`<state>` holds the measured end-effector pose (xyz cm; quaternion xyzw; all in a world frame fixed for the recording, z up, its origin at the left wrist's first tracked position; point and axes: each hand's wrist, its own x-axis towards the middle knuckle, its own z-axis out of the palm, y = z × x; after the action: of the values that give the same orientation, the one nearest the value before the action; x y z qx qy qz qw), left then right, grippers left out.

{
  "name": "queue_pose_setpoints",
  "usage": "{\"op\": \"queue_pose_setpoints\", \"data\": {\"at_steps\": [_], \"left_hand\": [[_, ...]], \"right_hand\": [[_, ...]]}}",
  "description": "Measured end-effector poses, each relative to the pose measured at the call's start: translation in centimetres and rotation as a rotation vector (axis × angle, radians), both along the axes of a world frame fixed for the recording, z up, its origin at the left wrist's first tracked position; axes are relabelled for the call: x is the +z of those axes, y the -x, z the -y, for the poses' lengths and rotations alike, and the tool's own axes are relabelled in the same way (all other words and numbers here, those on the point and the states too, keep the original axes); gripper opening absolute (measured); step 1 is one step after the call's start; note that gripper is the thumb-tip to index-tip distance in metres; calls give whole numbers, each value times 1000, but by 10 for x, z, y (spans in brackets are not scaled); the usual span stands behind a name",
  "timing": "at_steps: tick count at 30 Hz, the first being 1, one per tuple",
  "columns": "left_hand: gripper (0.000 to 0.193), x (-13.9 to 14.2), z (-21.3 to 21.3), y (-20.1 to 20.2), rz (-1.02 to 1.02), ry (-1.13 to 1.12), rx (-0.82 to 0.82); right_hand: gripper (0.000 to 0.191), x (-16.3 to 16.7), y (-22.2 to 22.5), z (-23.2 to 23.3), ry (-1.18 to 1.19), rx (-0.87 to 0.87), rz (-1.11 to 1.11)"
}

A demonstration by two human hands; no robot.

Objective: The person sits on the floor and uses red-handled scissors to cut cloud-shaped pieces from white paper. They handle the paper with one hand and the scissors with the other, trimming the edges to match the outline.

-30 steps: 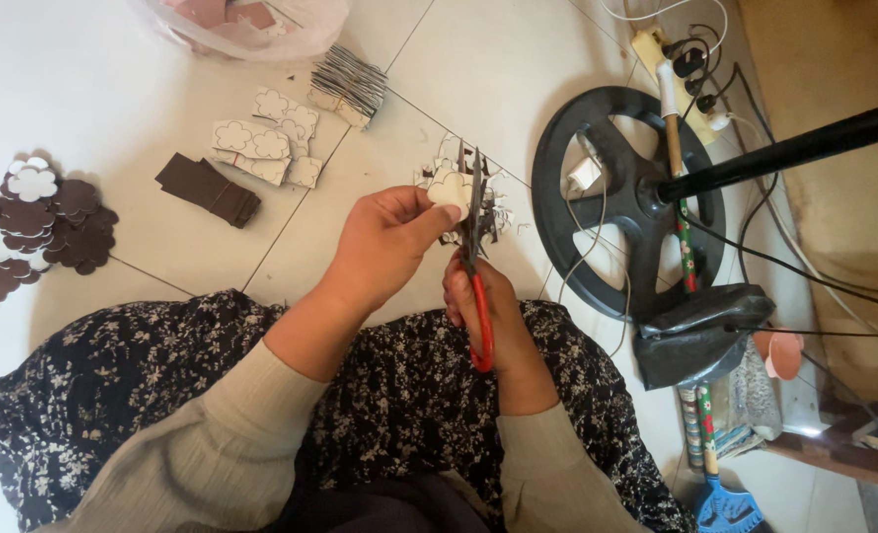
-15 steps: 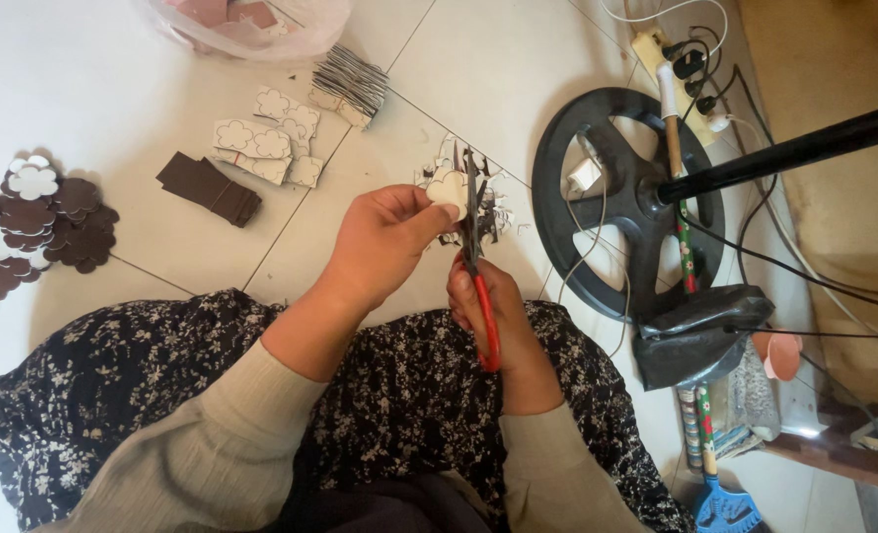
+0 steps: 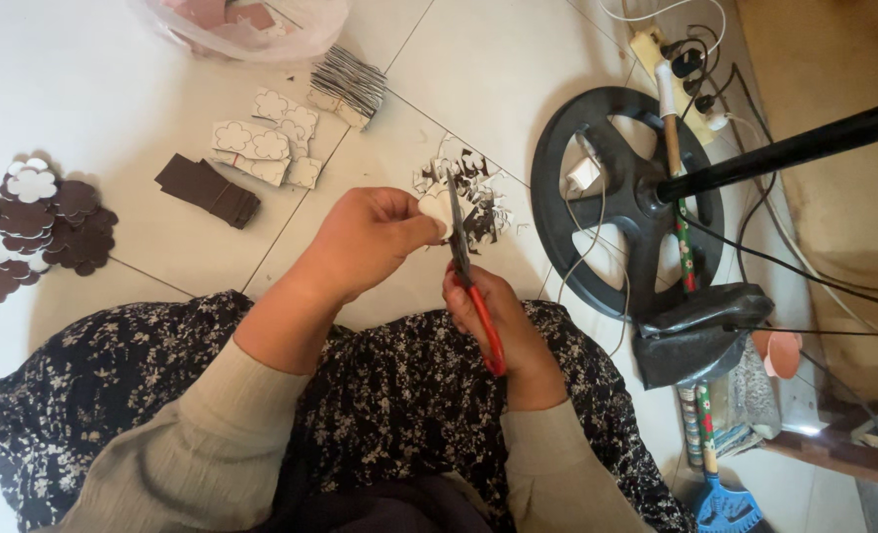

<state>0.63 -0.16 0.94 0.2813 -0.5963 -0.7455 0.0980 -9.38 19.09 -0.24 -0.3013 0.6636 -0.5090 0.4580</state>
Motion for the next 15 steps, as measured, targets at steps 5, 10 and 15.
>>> {"op": "queue_pose_setpoints", "data": {"at_steps": [5, 10, 15], "left_hand": [[15, 2, -1, 0, -44, -31, 7], [15, 1, 0, 2, -87, -59, 20], [13, 4, 1, 0, -99, -80, 14]], "right_hand": [[47, 2, -1, 2, -37, -20, -21], [49, 3, -2, 3, -3, -19, 4], [51, 4, -1, 1, 27, 7, 12]]}}
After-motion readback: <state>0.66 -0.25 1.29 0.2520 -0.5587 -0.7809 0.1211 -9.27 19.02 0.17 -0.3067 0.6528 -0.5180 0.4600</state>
